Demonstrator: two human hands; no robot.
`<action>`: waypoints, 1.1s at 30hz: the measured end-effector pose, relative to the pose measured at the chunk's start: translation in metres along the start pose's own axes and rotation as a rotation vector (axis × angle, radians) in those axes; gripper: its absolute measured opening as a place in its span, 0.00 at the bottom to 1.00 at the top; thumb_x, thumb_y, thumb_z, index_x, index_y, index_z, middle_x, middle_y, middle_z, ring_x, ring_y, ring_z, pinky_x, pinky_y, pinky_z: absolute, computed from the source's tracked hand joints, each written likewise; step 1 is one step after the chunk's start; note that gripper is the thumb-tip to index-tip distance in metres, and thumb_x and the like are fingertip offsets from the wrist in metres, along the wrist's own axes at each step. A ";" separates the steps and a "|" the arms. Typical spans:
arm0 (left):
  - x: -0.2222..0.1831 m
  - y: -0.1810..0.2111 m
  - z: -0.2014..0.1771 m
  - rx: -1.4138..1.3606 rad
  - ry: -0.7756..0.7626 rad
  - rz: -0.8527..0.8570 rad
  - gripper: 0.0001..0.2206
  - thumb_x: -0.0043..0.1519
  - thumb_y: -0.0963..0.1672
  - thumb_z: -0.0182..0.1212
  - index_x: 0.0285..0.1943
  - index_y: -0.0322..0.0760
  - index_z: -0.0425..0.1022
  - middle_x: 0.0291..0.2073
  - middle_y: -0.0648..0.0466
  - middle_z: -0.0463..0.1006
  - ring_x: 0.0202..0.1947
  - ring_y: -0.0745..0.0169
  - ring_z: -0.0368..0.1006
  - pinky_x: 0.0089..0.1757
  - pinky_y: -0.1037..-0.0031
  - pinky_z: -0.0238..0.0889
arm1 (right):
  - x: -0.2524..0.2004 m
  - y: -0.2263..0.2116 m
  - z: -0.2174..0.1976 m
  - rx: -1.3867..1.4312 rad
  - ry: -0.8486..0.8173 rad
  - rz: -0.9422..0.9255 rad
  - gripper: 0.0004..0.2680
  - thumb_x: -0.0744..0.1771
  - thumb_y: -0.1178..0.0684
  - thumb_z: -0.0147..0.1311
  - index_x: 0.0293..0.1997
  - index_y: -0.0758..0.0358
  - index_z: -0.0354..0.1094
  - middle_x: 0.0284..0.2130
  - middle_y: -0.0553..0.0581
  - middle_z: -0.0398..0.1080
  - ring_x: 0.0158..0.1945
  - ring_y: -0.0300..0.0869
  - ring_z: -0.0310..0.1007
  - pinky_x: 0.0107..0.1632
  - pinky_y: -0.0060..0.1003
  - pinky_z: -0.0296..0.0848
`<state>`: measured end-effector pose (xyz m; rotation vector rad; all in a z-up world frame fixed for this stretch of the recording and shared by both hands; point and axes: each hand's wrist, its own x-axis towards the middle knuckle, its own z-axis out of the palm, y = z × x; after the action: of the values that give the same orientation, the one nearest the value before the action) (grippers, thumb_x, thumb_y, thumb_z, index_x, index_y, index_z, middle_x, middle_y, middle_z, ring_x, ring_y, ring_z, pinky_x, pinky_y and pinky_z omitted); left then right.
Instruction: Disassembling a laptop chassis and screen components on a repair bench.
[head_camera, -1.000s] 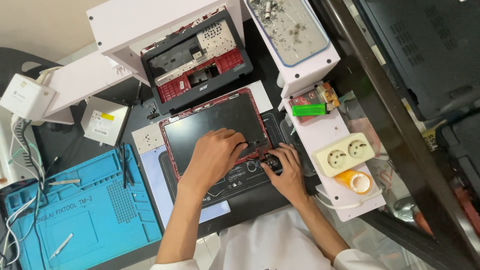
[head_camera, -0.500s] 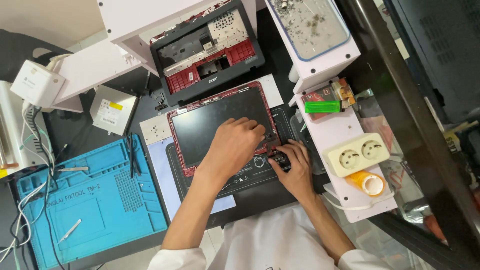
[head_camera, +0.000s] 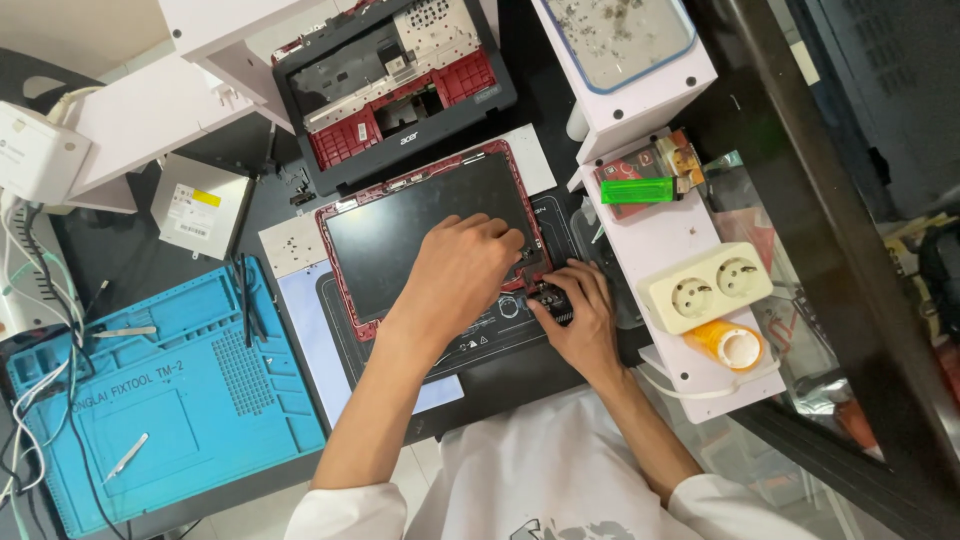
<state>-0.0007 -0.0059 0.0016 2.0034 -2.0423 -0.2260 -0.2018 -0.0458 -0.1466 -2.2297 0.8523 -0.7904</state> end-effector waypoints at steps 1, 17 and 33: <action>0.001 0.001 -0.001 -0.002 -0.001 -0.001 0.02 0.58 0.40 0.62 0.33 0.36 0.76 0.31 0.51 0.78 0.40 0.52 0.76 0.41 0.63 0.66 | 0.000 0.000 0.000 -0.001 -0.002 0.002 0.15 0.62 0.54 0.69 0.50 0.63 0.71 0.47 0.60 0.71 0.61 0.57 0.68 0.68 0.56 0.63; 0.012 0.009 -0.002 0.107 -0.024 0.050 0.08 0.49 0.38 0.64 0.36 0.36 0.79 0.33 0.52 0.80 0.42 0.53 0.77 0.41 0.64 0.67 | 0.000 0.002 -0.001 0.013 -0.016 -0.010 0.14 0.62 0.55 0.69 0.50 0.64 0.71 0.47 0.61 0.71 0.61 0.58 0.68 0.68 0.57 0.63; 0.048 0.018 0.035 0.162 0.081 0.066 0.03 0.48 0.41 0.65 0.21 0.40 0.78 0.21 0.47 0.79 0.26 0.50 0.79 0.27 0.65 0.69 | -0.006 0.010 0.006 -0.029 0.000 -0.045 0.14 0.61 0.55 0.70 0.49 0.61 0.72 0.48 0.57 0.70 0.62 0.56 0.65 0.68 0.54 0.62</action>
<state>-0.0284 -0.0562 -0.0222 1.9963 -2.1328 0.0345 -0.2051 -0.0458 -0.1594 -2.2814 0.8211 -0.8040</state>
